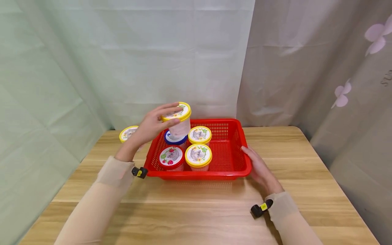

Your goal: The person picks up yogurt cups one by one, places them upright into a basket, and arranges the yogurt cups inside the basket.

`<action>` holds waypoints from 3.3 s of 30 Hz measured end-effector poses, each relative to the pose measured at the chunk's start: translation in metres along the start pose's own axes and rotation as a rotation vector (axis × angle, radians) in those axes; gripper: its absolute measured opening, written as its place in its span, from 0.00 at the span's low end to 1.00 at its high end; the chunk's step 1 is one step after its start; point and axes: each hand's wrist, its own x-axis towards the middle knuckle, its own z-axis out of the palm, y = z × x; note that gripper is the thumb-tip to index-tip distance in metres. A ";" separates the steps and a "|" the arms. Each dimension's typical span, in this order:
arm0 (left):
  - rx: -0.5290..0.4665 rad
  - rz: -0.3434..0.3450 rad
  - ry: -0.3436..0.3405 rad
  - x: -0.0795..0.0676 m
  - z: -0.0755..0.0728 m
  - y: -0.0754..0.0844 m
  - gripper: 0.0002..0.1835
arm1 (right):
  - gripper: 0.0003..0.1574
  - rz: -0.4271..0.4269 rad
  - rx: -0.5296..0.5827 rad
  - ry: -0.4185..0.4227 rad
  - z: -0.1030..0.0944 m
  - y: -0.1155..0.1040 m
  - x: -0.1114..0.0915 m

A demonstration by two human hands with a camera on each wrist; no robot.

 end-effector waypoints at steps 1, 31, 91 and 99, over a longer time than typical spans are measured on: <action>-0.004 0.004 -0.005 0.002 0.001 0.001 0.27 | 0.29 0.003 -0.001 0.003 0.000 0.000 0.000; -0.005 0.051 -0.107 0.045 0.043 0.021 0.26 | 0.30 0.011 -0.020 0.030 -0.003 -0.004 -0.004; -0.065 -0.017 -0.224 0.099 0.107 0.037 0.28 | 0.34 0.019 -0.029 0.030 0.001 -0.002 -0.009; 0.011 -0.020 -0.286 0.106 0.117 0.034 0.28 | 0.33 0.030 -0.026 0.044 0.002 -0.003 -0.009</action>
